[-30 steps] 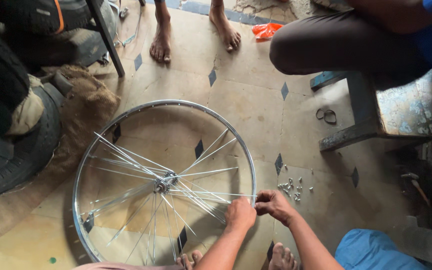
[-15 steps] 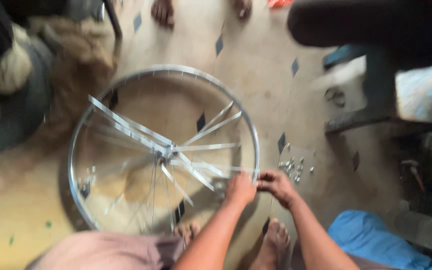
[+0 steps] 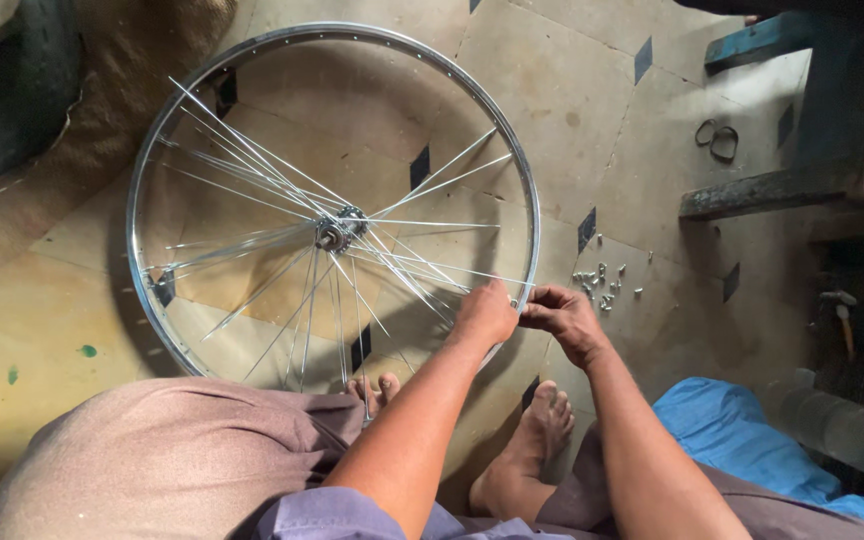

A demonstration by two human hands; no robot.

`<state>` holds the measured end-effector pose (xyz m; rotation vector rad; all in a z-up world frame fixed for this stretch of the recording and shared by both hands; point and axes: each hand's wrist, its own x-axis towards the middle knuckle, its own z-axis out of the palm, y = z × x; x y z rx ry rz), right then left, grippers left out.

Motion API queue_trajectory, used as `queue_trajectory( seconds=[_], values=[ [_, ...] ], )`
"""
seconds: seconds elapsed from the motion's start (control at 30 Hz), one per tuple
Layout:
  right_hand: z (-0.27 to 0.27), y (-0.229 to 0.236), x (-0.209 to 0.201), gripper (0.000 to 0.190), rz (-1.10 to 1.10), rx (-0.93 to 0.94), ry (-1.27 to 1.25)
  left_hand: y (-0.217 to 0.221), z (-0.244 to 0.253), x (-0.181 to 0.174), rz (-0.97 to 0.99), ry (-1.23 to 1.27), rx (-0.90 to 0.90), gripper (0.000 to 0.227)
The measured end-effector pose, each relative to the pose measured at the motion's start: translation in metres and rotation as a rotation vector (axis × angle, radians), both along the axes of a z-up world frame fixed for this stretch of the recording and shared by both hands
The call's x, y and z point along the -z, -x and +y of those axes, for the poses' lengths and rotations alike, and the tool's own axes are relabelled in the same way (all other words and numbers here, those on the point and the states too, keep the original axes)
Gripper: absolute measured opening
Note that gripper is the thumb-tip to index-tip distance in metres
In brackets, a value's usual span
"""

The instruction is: The person is assembling a bicycle wheel by inserting spokes into the rim and hub. They are sitting on the floor, using their hands to manipulate the spokes and secure them in place.

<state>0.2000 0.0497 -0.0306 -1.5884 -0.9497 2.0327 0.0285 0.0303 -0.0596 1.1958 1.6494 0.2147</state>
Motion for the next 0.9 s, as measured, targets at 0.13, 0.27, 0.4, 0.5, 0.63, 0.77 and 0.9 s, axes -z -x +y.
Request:
queue_trajectory(
  seconds=[0.13,0.27,0.4,0.5,0.63,0.77,0.9],
  values=[
    [0.000,0.002,-0.004,0.020,0.017,0.012,-0.013,0.003,0.002,-0.009,-0.007,0.005,0.004,0.034],
    [0.000,0.004,-0.007,0.017,-0.044,-0.008,0.008,0.007,0.003,-0.026,-0.007,0.038,0.012,0.037],
    [0.001,0.002,-0.007,0.021,-0.026,-0.021,-0.012,0.007,0.005,-0.046,0.024,0.026,0.029,0.059],
    [0.002,-0.001,-0.003,0.021,-0.032,-0.026,0.008,0.005,0.005,-0.055,0.072,0.082,0.013,0.039],
    [0.015,-0.020,0.005,0.023,-0.177,0.144,-0.066,0.001,0.003,-0.051,0.065,0.052,-0.025,0.032],
    [0.023,-0.043,0.009,0.022,-0.656,0.280,-0.287,-0.003,0.004,-0.046,0.083,0.027,0.039,0.036],
    [0.008,-0.046,0.012,0.025,-1.134,0.001,-0.266,-0.001,0.007,-0.052,0.091,0.111,-0.017,0.030]
  ],
)
